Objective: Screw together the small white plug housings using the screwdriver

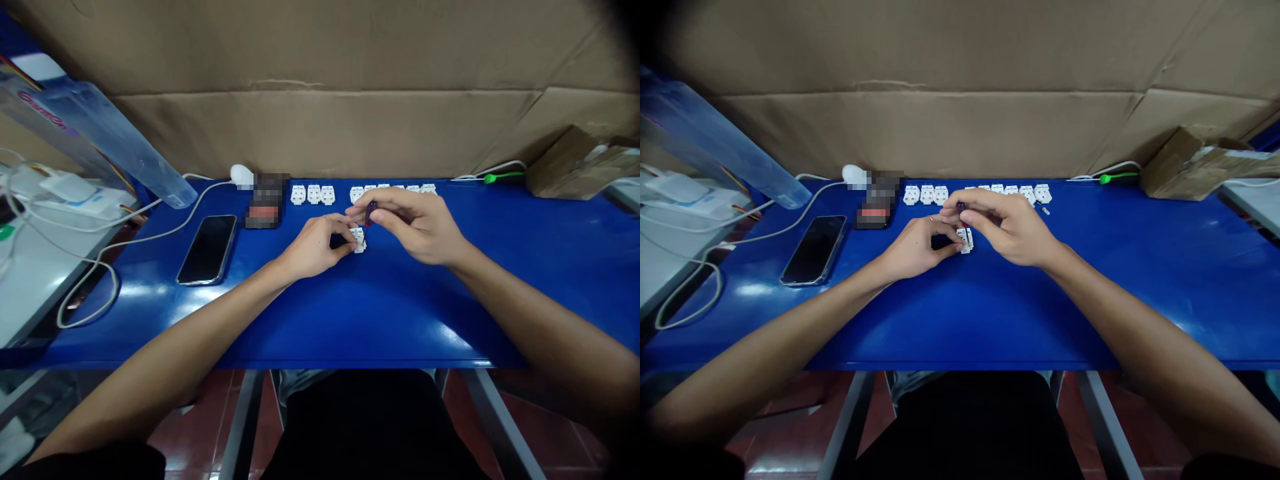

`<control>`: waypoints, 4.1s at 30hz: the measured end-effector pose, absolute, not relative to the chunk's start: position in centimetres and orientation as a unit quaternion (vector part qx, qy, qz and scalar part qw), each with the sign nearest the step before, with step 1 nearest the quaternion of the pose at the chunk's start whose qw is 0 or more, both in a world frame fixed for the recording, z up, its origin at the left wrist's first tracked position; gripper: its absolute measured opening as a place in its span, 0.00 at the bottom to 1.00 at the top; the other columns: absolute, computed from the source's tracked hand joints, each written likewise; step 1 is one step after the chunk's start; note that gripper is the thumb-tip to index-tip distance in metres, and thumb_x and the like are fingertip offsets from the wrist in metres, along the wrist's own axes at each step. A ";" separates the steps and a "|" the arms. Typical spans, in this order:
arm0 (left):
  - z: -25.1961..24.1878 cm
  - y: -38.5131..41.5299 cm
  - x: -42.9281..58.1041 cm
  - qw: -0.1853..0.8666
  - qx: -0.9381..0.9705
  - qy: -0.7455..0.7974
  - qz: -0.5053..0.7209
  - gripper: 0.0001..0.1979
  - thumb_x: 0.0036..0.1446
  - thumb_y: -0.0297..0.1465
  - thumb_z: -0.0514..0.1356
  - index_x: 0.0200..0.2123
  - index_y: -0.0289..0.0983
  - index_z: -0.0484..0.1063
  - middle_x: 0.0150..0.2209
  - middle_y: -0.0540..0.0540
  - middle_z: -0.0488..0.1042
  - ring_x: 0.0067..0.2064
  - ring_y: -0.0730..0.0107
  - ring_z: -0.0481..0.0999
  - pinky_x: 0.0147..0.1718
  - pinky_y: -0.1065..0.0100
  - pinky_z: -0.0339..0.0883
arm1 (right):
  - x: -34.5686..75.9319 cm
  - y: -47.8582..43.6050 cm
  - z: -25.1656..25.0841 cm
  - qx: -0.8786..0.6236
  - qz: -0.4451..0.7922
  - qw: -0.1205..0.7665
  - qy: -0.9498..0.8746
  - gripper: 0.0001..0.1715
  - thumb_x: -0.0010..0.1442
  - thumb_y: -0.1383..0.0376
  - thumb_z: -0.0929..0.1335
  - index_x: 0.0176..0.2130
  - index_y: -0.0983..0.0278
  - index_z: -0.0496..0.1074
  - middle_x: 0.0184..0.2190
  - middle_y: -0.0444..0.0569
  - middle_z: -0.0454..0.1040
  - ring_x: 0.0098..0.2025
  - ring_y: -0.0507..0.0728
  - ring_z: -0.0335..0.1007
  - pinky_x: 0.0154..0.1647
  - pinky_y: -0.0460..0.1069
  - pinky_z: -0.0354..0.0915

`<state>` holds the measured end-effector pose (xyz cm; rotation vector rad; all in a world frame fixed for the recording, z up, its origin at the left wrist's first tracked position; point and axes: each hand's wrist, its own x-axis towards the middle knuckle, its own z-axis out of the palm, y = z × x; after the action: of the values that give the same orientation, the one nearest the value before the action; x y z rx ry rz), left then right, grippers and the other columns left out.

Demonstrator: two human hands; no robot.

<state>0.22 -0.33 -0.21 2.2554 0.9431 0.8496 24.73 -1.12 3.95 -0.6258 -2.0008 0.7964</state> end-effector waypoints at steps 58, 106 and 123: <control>0.1 0.7 -0.7 0.371 0.809 0.341 0.303 0.05 0.64 0.33 0.74 0.41 0.44 0.92 0.56 0.43 0.88 0.58 0.51 0.88 0.65 0.48 0.80 | 26.2 -0.6 3.7 -0.250 0.317 0.395 -0.825 0.24 0.80 0.56 0.69 0.70 0.55 0.77 0.59 0.50 0.86 0.57 0.60 0.88 0.60 0.55 0.85; -0.6 -0.6 0.4 0.256 0.857 0.348 0.282 0.04 0.73 0.26 0.69 0.47 0.39 0.85 0.63 0.40 0.80 0.62 0.54 0.85 0.70 0.49 0.75 | 25.8 -0.9 4.5 -0.253 0.316 0.447 -0.798 0.14 0.76 0.66 0.74 0.58 0.57 0.81 0.46 0.45 0.89 0.46 0.57 0.91 0.48 0.52 0.87; -0.6 -0.7 0.7 0.286 0.822 0.383 0.312 0.04 0.66 0.26 0.74 0.40 0.42 0.89 0.57 0.43 0.85 0.58 0.55 0.87 0.67 0.49 0.76 | 25.3 -1.2 3.9 -0.282 0.292 0.474 -0.781 0.13 0.75 0.64 0.74 0.58 0.56 0.82 0.44 0.44 0.90 0.45 0.57 0.91 0.52 0.53 0.87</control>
<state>0.74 -0.72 -0.60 2.1961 1.0226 0.8328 25.31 -1.19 3.94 -0.6906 -1.9113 0.7134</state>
